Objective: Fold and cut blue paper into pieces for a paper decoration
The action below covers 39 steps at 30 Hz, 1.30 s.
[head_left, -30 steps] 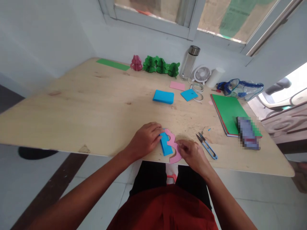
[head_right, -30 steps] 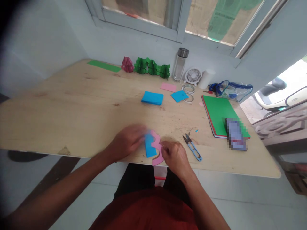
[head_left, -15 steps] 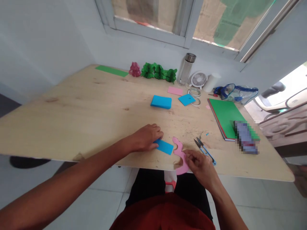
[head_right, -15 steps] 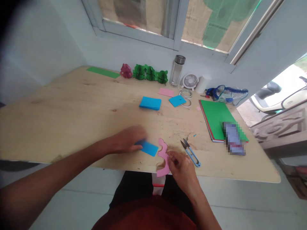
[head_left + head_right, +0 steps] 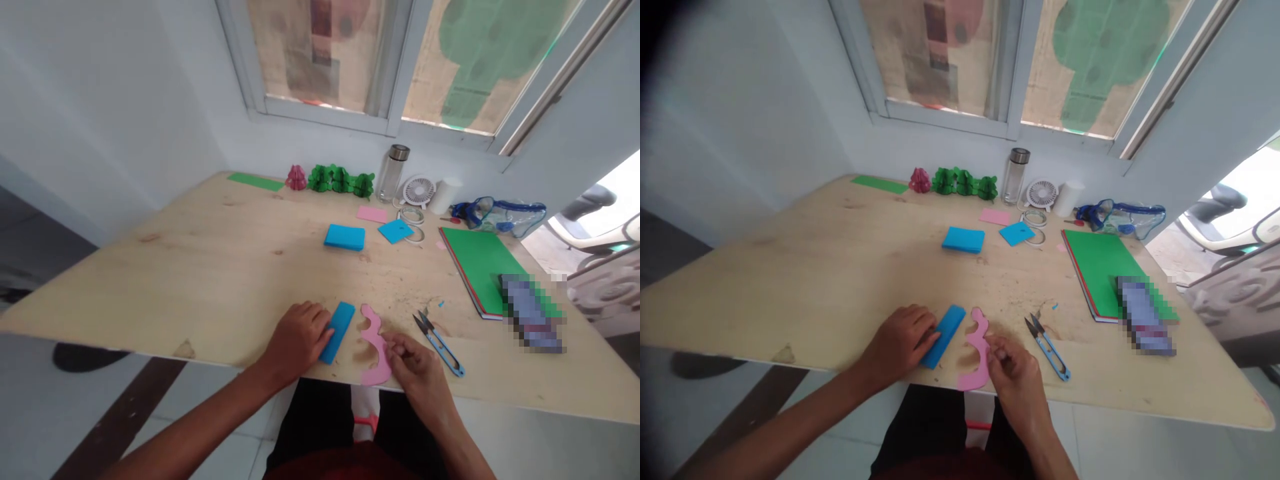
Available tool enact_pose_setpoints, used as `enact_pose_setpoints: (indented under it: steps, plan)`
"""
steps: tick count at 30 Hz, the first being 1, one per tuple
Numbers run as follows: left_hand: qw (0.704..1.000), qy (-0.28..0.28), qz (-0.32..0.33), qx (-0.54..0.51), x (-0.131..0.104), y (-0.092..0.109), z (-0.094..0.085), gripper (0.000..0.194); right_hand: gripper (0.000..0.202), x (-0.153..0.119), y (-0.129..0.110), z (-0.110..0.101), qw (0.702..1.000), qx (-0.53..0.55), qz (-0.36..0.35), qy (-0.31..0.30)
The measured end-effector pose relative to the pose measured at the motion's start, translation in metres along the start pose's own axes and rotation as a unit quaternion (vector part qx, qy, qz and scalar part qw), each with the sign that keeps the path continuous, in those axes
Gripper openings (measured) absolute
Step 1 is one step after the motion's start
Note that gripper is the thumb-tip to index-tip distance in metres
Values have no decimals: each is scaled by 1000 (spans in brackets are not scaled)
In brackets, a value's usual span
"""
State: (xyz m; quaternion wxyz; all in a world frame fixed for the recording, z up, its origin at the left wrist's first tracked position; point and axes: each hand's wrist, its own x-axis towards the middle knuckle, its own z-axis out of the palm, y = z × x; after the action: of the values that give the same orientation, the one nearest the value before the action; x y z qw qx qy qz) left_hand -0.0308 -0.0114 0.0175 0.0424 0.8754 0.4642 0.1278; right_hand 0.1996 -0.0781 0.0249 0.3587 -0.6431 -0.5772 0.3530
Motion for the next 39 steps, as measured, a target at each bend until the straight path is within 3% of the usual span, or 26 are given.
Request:
enact_pose_setpoints:
  steps: [3, 6, 10, 16, 22, 28, 32, 39]
  plan:
    - [986, 45, 148, -55, -8, -20, 5, 23, 33, 10, -15, 3, 999, 22, -21, 20]
    - [976, 1, 212, -55, -14, -36, 6, 34, 30, 20, -36, 3, 995, 56, -68, 48]
    - [979, -43, 198, -33, -20, -36, 2, 45, 28, 23, -44, 12, 992, 64, -94, 56]
    - [987, -14, 152, -44, -21, -17, 8, 43, 31, 16, -11, 29, 999, 7, -45, 25]
    - [995, 10, 74, -62, -23, 9, 17, 41, 30, 10, 0, 25, 998, 17, -43, 46]
    - [985, -34, 147, -81, -23, -20, 12, 45, 32, 3, -2, 21, 999, 19, -23, 23]
    - [981, -17, 166, -96, -21, -29, 18, 38, 32, 2, -4, 20, 999, 40, -14, 8]
    - [988, 16, 108, -110, -23, 10, 24, 36, 34, 2, -4, 14, 999, 45, -6, 10]
